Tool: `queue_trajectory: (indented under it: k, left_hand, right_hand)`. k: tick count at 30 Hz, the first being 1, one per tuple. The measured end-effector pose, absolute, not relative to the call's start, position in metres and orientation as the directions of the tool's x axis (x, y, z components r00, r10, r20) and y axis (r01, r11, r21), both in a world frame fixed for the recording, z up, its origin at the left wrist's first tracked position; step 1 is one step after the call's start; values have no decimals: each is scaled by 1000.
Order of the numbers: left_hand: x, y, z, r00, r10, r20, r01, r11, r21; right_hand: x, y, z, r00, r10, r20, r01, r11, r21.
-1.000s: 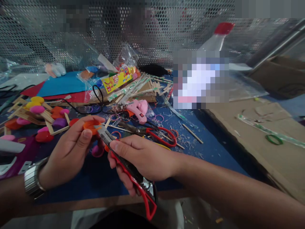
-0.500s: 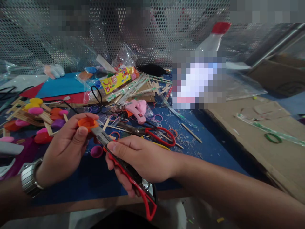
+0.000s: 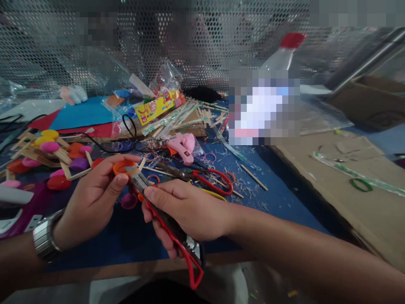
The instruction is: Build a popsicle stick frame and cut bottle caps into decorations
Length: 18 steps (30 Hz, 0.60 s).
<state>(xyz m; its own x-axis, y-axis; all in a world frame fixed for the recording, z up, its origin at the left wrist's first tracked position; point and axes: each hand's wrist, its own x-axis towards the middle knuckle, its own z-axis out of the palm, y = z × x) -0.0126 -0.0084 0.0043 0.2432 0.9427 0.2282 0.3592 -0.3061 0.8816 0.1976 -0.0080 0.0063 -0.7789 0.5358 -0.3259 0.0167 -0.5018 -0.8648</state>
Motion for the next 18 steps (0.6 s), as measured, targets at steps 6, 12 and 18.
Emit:
queue_trajectory:
  k: [6,12,18]
  left_hand:
    - [-21,-7,1,315,938,144,105,-185,977]
    - [-19,-3,3,299,941,155,135,-202,970]
    - [-17,-5,3,297,942,158,227,-231,946]
  right_hand:
    - [203,-3,6,-787,548,-283,-29,-491,-871]
    - [204,-3,4,-796,534,-285,-22,-497,-868]
    - [202,-4,6,-756,573,-316,22,-460,-887]
